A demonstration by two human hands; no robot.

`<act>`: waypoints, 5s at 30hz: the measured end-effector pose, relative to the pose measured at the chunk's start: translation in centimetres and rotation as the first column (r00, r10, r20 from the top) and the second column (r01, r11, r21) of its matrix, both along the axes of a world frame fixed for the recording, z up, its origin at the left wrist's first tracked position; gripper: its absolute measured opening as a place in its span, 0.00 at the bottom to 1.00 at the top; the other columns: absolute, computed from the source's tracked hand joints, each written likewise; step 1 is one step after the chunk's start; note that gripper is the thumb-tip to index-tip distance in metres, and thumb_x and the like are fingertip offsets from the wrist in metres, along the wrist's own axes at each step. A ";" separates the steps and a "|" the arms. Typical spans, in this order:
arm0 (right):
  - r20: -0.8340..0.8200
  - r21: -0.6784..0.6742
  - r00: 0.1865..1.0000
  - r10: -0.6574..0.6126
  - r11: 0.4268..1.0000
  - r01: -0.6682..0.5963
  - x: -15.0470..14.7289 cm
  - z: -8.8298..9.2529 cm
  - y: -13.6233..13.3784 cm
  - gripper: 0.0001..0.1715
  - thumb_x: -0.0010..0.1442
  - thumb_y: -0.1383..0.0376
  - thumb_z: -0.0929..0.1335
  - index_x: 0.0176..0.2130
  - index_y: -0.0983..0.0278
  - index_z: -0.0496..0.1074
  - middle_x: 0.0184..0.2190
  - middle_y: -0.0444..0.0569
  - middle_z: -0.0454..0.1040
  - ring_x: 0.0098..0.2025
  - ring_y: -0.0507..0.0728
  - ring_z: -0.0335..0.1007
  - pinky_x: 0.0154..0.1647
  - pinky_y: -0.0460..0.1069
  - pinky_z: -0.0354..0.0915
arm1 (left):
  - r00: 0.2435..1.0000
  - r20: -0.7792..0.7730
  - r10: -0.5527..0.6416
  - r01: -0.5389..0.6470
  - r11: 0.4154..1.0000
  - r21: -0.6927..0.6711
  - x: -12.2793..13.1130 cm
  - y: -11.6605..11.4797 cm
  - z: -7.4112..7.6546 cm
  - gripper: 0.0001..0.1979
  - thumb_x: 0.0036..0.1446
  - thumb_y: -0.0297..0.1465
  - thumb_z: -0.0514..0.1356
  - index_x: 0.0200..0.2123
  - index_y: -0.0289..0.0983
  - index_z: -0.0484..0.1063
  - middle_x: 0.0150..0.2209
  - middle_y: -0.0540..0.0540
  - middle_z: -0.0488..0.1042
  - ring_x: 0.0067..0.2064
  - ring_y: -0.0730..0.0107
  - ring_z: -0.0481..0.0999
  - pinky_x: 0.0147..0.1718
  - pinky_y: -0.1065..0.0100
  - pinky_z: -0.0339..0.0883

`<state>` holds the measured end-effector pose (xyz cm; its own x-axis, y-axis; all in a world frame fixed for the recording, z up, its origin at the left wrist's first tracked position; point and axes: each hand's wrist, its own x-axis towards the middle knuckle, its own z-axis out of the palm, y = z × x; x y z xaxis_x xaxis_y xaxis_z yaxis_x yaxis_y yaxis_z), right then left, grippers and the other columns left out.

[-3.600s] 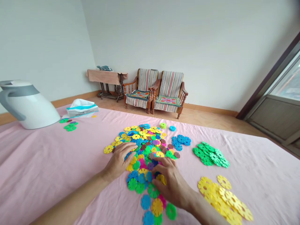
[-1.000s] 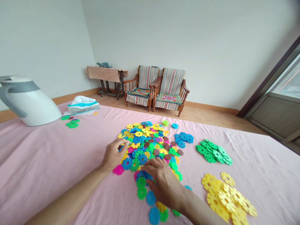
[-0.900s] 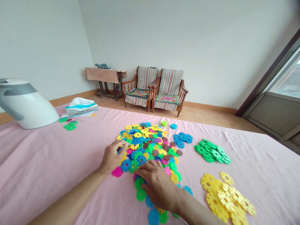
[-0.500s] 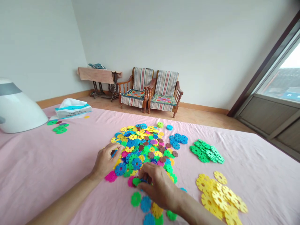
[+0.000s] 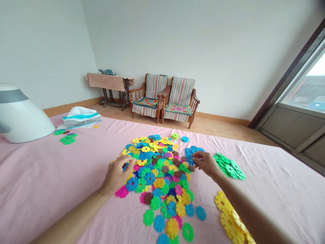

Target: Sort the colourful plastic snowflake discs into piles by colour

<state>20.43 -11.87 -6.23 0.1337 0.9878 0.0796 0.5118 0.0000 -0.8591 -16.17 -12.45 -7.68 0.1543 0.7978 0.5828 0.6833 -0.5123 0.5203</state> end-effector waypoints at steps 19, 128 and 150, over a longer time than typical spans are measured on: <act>0.323 0.226 0.899 0.297 0.898 -0.378 -11.3 1.6 -4.0 0.08 0.55 0.70 0.66 0.32 0.62 0.75 0.30 0.44 0.75 0.32 0.52 0.70 0.34 0.45 0.62 | 1.000 0.027 0.015 -0.014 1.000 -0.026 0.6 -0.5 0.8 0.12 0.60 0.36 0.54 0.31 0.37 0.75 0.32 0.47 0.78 0.35 0.67 0.77 0.35 0.71 0.68; 0.193 0.351 0.970 0.148 0.912 -0.210 -8.4 -1.4 -9.9 0.09 0.62 0.71 0.62 0.31 0.62 0.68 0.32 0.48 0.69 0.36 0.55 0.65 0.36 0.48 0.60 | 0.916 -0.332 -0.227 0.201 0.973 -0.111 4.3 -1.0 1.8 0.13 0.56 0.33 0.61 0.46 0.41 0.73 0.42 0.46 0.71 0.45 0.62 0.72 0.46 0.62 0.68; 0.243 0.358 0.961 0.132 0.908 -0.216 -8.5 -1.4 -10.0 0.11 0.63 0.71 0.61 0.31 0.63 0.69 0.32 0.49 0.70 0.36 0.56 0.65 0.37 0.49 0.62 | 0.982 -0.184 -0.032 0.041 0.998 0.046 5.0 0.0 2.8 0.19 0.58 0.24 0.51 0.53 0.38 0.66 0.46 0.42 0.72 0.41 0.64 0.75 0.43 0.61 0.70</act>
<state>11.96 -21.91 -7.61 -0.0988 0.8833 0.4582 0.6410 0.4087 -0.6497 -11.13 -12.48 -4.90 0.2909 0.7606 0.5804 0.7451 -0.5606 0.3612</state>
